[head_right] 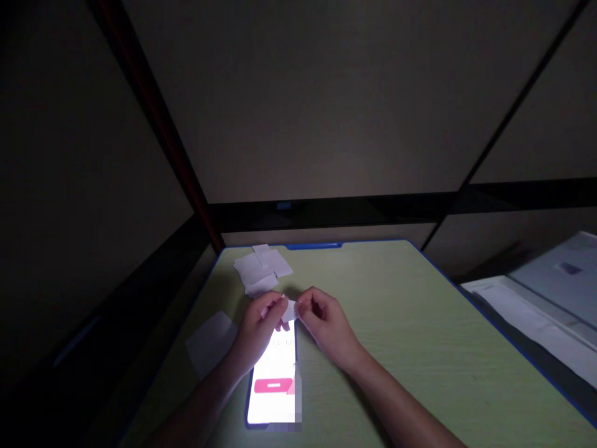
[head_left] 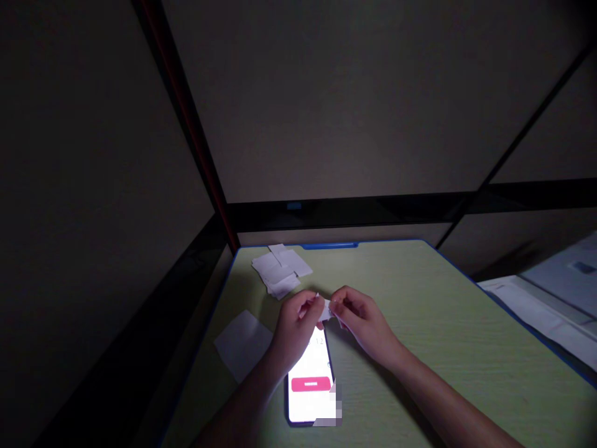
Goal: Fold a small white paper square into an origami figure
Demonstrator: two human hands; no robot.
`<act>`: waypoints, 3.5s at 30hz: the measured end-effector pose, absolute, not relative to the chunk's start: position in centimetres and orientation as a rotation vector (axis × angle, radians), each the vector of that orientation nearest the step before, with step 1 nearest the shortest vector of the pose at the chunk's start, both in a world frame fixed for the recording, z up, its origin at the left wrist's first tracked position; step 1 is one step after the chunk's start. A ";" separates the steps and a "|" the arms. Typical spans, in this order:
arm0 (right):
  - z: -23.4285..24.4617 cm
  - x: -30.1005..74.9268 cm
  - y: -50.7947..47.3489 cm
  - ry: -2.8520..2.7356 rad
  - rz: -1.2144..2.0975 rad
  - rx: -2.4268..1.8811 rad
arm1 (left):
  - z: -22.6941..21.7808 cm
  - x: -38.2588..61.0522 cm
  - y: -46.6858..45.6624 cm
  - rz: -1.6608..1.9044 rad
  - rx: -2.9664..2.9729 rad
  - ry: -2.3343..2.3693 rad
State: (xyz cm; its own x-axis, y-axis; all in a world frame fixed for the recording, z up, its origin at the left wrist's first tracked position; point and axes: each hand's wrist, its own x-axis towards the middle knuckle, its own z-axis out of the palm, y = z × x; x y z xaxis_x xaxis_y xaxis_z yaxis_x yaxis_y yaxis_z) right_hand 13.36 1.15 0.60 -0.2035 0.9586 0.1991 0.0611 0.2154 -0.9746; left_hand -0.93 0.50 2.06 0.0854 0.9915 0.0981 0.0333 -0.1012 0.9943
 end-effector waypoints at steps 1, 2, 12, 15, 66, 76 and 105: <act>0.6 13.4 1.2 -1.503 1.147 -1.011 | 2.1 -1.0 0.4 1.200 1.356 1.110; 0.5 13.4 1.2 -1.500 1.146 -1.012 | 2.1 -1.0 0.4 1.203 1.362 1.101; 0.9 13.4 1.0 -1.515 1.174 -0.990 | 1.5 -1.0 0.6 1.205 1.367 1.145; 0.8 13.4 1.0 -1.513 1.170 -0.998 | 1.5 -1.0 0.6 1.194 1.377 1.145; 0.1 13.8 1.5 -1.446 1.148 -0.995 | -0.2 -1.1 0.3 1.135 1.880 1.265; 0.1 13.7 1.3 -1.442 1.108 -0.978 | 0.1 -1.2 0.6 1.191 1.843 1.348; 0.6 13.8 2.1 -1.087 1.327 -0.898 | 0.6 -0.9 1.1 1.105 1.337 1.140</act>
State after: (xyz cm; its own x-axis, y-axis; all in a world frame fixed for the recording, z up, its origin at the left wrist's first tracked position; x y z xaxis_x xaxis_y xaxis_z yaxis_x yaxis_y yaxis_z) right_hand 13.79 2.06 0.59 -0.0652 0.9936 0.0924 -0.2867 0.0700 -0.9554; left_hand -0.87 1.07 0.60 0.1319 0.9909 0.0280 0.0584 -0.0360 0.9976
